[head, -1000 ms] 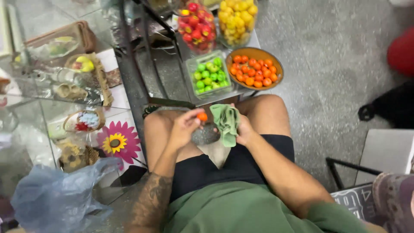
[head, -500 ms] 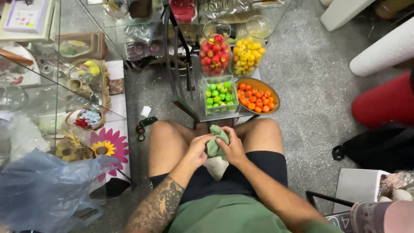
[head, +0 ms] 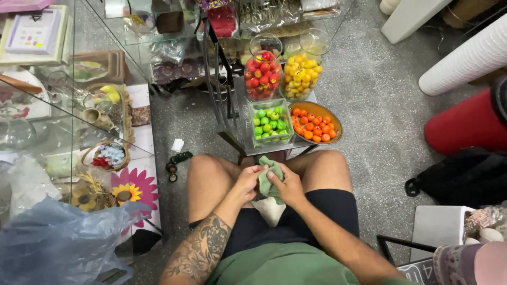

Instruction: Cleaning small plastic fruit-shaped pet toys by wiping them individually with a cloth.

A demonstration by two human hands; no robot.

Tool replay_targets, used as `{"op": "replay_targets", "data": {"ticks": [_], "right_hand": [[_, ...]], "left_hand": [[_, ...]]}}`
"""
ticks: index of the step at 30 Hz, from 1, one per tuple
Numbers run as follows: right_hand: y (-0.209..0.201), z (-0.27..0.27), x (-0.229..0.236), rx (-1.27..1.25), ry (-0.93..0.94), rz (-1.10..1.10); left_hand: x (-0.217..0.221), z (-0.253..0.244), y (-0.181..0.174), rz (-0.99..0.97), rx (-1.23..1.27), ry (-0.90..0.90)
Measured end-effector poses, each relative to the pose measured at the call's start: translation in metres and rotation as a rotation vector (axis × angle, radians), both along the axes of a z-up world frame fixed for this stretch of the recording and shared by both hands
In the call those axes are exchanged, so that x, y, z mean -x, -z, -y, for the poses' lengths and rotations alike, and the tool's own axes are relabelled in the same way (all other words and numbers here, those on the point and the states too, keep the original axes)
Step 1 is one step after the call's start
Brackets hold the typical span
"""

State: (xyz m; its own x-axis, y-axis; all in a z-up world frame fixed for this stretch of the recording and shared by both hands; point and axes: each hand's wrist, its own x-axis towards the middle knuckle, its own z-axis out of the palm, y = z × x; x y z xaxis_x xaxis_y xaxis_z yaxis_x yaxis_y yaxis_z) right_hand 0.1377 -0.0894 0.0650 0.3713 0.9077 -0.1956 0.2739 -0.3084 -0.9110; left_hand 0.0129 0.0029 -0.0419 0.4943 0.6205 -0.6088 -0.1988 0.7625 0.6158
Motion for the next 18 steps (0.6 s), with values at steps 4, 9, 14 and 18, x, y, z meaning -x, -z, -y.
{"op": "replay_targets", "data": {"ticks": [4, 9, 14, 18], "right_hand": [[0.004, -0.001, -0.004, -0.024, 0.039, 0.102], [0.016, -0.002, -0.016, -0.061, 0.054, 0.166], [0.025, -0.005, -0.022, -0.084, -0.102, 0.185], [0.02, -0.006, -0.023, -0.136, -0.083, 0.372]], "left_hand": [[0.003, 0.006, -0.01, 0.02, 0.026, -0.024], [0.001, 0.01, -0.014, -0.002, -0.076, 0.01], [0.0, 0.009, 0.002, -0.113, -0.224, -0.032], [-0.003, 0.01, -0.006, -0.185, -0.299, -0.038]]}}
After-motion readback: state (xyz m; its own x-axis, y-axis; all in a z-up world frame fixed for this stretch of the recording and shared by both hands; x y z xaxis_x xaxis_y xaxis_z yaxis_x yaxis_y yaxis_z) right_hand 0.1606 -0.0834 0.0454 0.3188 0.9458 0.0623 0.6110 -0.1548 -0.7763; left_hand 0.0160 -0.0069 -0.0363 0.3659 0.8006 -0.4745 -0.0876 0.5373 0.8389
